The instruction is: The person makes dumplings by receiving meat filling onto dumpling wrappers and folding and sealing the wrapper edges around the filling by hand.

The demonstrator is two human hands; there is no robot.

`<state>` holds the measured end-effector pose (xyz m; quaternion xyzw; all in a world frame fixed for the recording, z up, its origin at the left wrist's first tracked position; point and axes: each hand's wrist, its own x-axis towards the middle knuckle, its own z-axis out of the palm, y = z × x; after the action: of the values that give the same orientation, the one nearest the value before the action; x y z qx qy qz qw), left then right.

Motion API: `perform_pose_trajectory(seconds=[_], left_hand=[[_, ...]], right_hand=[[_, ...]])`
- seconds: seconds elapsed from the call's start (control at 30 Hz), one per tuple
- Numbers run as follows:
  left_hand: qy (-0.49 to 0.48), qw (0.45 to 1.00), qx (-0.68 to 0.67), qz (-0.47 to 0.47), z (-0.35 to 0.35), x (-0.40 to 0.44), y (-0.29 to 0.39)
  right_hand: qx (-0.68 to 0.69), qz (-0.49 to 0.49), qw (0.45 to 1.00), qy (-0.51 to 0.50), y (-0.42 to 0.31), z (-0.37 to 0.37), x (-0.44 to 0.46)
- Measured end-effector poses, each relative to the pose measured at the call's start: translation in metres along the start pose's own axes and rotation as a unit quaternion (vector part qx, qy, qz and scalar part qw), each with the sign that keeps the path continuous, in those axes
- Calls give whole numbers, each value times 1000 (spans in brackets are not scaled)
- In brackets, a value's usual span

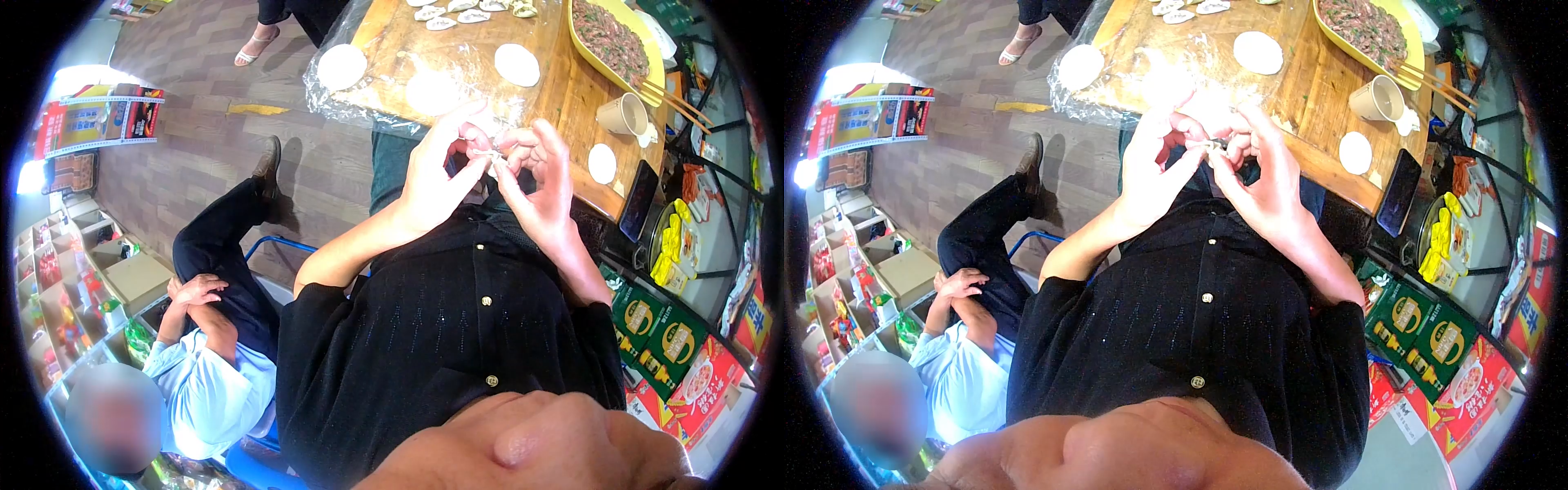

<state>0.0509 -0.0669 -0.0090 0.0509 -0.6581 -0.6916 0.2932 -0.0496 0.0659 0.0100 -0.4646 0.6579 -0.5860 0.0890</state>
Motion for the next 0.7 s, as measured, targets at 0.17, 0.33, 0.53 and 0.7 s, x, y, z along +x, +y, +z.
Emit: perform_pose_trajectory(seconds=[0.17,0.33,0.53,0.7], left_hand=[[3,1000,-2,18,0,-2,-1],[16,1000,-21,6,1,-3,-1],[3,998,-53,-15,-1,-6,-1],[13,999,-43,-23,2,-10,6]], right_hand=[[-57,-20,998,-7,4,-1,-1],[-49,4,999,-12,4,-5,-3],[49,40,996,-61,-5,-12,0],[25,22,996,-86,-2,-14,-1]])
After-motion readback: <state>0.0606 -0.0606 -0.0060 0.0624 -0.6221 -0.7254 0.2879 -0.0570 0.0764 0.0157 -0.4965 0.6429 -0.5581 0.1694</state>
